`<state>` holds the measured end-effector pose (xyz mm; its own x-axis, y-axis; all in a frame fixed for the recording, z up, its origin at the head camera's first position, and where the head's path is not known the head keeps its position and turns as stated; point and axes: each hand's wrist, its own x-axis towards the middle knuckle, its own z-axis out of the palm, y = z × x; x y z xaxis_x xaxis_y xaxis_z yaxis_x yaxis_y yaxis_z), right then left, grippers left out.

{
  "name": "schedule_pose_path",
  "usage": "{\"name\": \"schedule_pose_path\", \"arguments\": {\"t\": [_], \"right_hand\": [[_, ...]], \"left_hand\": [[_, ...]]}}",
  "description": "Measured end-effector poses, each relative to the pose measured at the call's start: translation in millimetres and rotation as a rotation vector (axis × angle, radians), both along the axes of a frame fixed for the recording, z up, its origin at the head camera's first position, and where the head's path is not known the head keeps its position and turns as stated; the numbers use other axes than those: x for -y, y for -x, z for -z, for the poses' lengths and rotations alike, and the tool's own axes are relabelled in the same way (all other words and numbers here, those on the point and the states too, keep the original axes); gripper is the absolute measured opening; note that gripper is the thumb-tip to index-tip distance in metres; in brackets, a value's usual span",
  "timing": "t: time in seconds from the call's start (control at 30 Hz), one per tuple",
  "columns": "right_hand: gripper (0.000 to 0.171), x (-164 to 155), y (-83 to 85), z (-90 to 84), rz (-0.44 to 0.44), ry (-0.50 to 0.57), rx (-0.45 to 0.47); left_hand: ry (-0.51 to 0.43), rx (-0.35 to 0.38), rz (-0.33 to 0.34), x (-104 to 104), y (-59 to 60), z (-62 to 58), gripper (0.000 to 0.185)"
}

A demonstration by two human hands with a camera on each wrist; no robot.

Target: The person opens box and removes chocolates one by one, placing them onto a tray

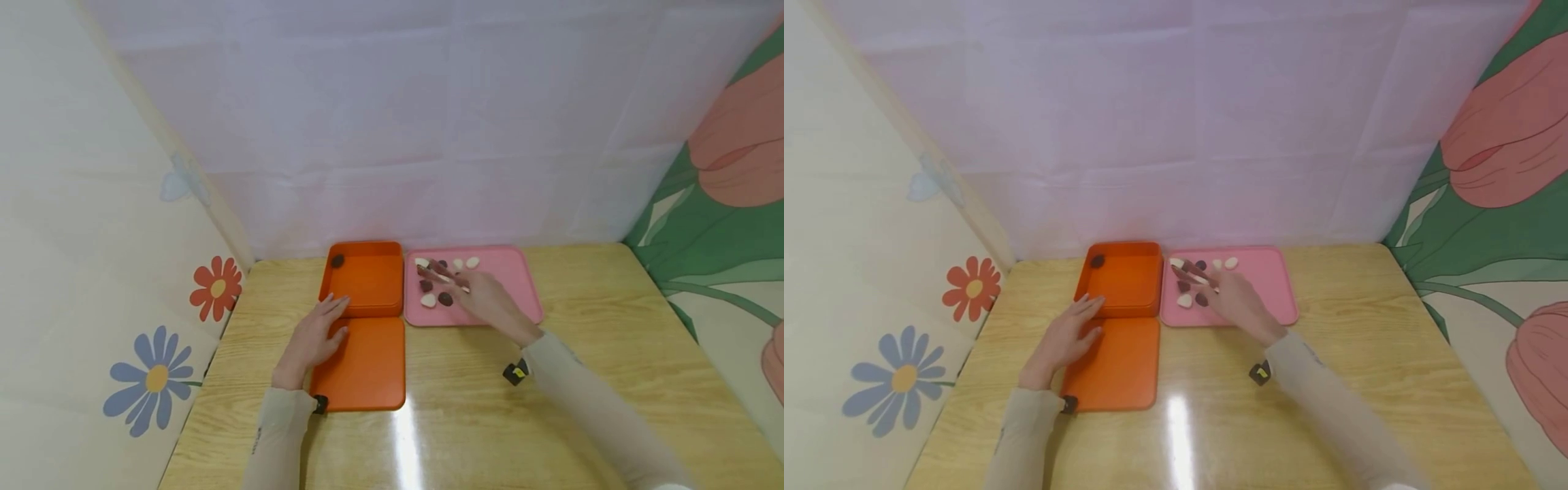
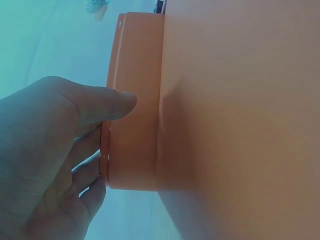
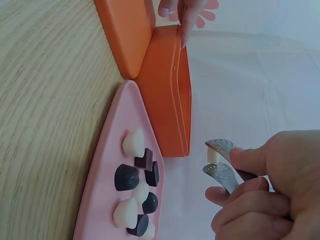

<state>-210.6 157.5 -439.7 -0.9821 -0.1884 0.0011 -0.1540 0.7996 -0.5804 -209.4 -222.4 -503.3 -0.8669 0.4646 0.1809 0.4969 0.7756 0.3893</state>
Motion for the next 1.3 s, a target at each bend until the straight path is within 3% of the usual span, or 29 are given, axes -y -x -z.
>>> {"name": "schedule_pose_path", "arguments": {"t": [0.2, 0.6, 0.97, 1.3], "right_hand": [[0.048, -11, -3.0, 4.6, 0.003, 0.027, 0.030], [0.039, -29, -15.1, 12.5, 0.082, 0.044, 0.047], [0.039, -54, -24.1, 22.7, 0.089, 0.040, -0.038], [0.034, -68, -23.1, 35.3, 0.125, 0.020, -0.039]], "left_hand": [[0.001, 0.010, -0.004, 0, -0.3, -0.4, 0.066], [-0.007, 0.013, -0.001, 0, -0.9, -2.3, 0.065], [-0.008, 0.025, 0.004, 0, -0.6, -3.9, 0.065], [-0.009, 0.026, 0.002, 0, -0.7, -3.3, 0.065]]}}
